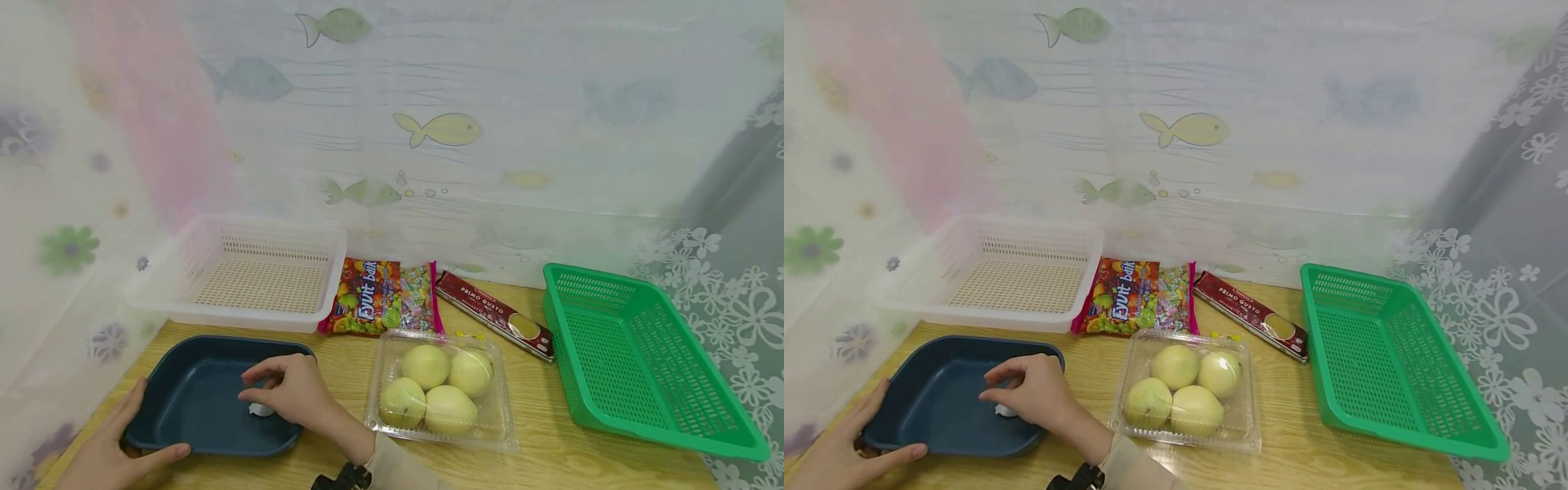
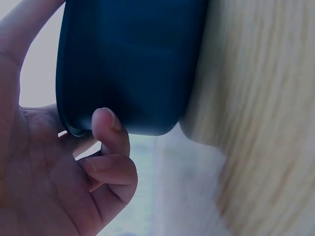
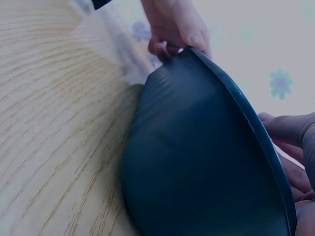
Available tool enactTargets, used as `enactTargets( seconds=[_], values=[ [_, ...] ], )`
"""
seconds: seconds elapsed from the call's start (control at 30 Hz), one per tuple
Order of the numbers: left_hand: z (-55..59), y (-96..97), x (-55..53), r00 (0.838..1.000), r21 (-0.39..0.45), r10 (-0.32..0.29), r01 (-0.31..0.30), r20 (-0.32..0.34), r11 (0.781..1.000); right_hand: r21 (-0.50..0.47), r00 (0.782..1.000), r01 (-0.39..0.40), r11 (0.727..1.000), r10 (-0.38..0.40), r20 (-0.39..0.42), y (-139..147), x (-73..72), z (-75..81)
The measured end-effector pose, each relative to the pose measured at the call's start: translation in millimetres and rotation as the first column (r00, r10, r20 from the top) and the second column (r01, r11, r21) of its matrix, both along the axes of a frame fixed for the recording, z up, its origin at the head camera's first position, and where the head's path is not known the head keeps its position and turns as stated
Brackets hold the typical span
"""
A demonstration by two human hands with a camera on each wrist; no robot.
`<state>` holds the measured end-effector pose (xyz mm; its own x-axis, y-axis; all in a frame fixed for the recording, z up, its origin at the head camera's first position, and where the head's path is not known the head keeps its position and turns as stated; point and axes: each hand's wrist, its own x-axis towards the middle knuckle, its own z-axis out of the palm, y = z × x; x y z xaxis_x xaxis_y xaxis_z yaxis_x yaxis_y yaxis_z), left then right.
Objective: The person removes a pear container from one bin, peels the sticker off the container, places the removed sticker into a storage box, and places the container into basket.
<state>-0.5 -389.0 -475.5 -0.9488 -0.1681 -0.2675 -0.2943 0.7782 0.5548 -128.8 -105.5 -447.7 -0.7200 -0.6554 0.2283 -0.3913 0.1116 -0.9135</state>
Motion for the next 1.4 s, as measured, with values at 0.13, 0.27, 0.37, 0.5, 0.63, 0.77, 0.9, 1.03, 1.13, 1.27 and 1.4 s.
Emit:
enactTargets(
  seconds=[0.13, 0.27, 0.37, 0.5, 0.63, 0.77, 0.9, 1.03, 1.13, 1.27, 1.4],
  values=[
    [4.8, 1.3, -1.3, 1.0, -0.028, -0.005, 0.005, 0.001, 1.0, -0.015, 0.999, -0.017, 1.0, 0.016, -0.041, -1.1, 1.0, -1.5],
    [9.4, 3.9, -1.2, 1.0, -0.019, 0.009, -0.009, 0.006, 1.0, -0.035, 0.994, -0.024, 0.999, 0.02, -0.105, -1.5, 1.3, -0.9],
    [12.3, 6.6, 1.6, 0.998, 0.039, 0.038, -0.037, -0.042, 0.999, -0.034, 0.987, -0.024, 0.999, 0.019, -0.157, 0.0, 1.7, 0.0],
    [19.7, 8.1, 5.0, 0.994, 0.073, 0.093, -0.088, -0.065, 0.993, -0.031, 0.984, -0.014, 0.999, 0.009, -0.176, 5.6, 3.0, 1.9],
    [29.4, 10.8, 5.5, 0.991, 0.026, 0.13, -0.13, -0.029, 0.991, -0.038, 0.994, 0.006, 0.999, -0.01, -0.111, 15.8, 5.9, 4.7],
    [36.1, 16.1, 5.0, 0.991, -0.01, 0.131, -0.131, -0.036, 0.991, -0.044, 0.998, 0.027, 0.999, -0.029, -0.062, 26.9, 9.4, 8.4],
    [37.6, 20.1, 4.5, 0.993, 0.016, 0.108, -0.108, -0.047, 0.994, -0.043, 0.998, 0.05, 0.998, -0.052, -0.044, 36.9, 12.6, 13.6],
    [31.7, 26.2, 8.3, 0.975, 0.062, 0.1, -0.09, -0.198, 0.994, -0.04, 0.996, 0.082, 0.996, -0.083, -0.02, 47.7, 15.4, 20.9],
    [30.0, 33.9, 10.9, 0.943, 0.032, 0.098, -0.093, -0.317, 0.995, -0.04, 0.994, 0.112, 0.993, -0.112, -0.007, 57.1, 17.3, 26.3],
    [36.5, 44.0, 10.9, 0.921, -0.023, 0.077, -0.093, -0.382, 0.995, -0.048, 0.989, 0.149, 0.988, -0.149, 0.001, 70.4, 19.2, 32.7],
    [44.5, 52.8, 9.8, 0.896, -0.037, 0.032, -0.054, -0.444, 0.998, -0.054, 0.985, 0.173, 0.983, -0.173, 0.019, 83.8, 20.2, 37.3]
  ],
)
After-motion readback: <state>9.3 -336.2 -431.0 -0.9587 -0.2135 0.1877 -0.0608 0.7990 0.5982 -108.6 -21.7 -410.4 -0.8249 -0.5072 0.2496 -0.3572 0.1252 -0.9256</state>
